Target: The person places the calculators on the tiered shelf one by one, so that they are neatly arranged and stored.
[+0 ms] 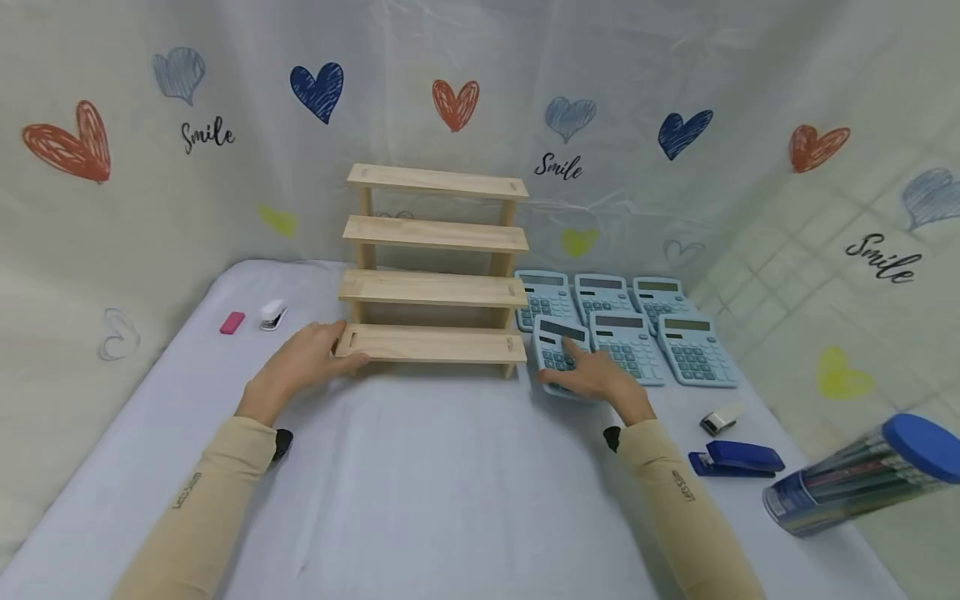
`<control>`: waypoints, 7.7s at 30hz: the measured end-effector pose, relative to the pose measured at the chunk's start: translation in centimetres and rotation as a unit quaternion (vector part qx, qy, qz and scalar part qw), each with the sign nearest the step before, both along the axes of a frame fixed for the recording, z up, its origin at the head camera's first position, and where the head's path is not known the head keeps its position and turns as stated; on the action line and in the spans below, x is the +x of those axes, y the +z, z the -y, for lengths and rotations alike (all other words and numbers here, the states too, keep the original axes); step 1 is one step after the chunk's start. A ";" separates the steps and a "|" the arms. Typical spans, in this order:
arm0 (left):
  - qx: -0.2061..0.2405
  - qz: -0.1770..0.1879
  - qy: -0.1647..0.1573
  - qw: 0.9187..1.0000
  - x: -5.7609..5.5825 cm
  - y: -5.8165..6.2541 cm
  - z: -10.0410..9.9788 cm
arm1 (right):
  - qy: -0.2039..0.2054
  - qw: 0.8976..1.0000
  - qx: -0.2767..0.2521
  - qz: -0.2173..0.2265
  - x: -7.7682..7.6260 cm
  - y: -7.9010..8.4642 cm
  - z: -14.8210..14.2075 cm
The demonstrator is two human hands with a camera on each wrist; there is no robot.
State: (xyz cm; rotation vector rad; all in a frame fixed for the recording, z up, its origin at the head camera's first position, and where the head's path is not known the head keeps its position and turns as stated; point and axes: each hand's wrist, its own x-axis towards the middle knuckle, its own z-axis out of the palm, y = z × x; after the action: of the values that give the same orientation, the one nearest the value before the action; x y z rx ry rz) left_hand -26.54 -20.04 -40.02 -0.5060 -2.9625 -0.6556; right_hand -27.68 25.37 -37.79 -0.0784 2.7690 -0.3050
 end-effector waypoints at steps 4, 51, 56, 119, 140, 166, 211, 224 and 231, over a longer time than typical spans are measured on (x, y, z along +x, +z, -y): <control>0.010 -0.012 -0.011 1.000 -0.1 0.0 0.2 | 0.004 0.999 -0.041 -0.017 -0.3 1.6 -1.4; -0.012 0.002 0.006 1.000 -0.3 0.1 0.6 | 0.134 0.954 0.029 -0.266 -16.1 15.1 22.8; -0.011 0.003 0.000 1.000 -0.3 0.1 0.0 | 0.141 0.950 0.044 -0.276 -16.1 14.9 24.8; -0.011 -0.003 -0.010 1.000 0.0 0.1 0.2 | -0.042 0.998 0.033 -0.030 -2.4 -0.8 -9.0; -0.014 -0.021 -0.012 1.000 -0.1 -0.3 0.0 | -0.011 0.976 -0.035 -0.213 -8.1 8.8 -1.3; -0.022 -0.042 -0.010 0.999 -0.1 -0.5 0.1 | 0.026 0.969 -0.007 -0.246 -15.9 15.1 10.0; -0.034 -0.020 -0.009 0.999 0.2 -0.1 -0.2 | -0.069 0.979 -0.024 -0.189 -9.5 5.2 -10.3; -0.027 -0.021 -0.027 0.999 0.2 -0.1 -0.2 | -0.168 0.984 0.029 0.045 -5.1 2.2 -19.9; -0.025 -0.033 -0.031 0.999 0.3 -0.3 -0.3 | -0.181 0.977 0.037 0.105 -5.0 1.0 -21.0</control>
State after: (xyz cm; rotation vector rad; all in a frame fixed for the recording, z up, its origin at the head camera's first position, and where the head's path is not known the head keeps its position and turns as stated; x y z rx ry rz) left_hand -26.26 -19.78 -40.33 -0.6132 -2.9178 -0.5589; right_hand -32.65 46.33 -36.78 0.4555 2.5666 -0.2812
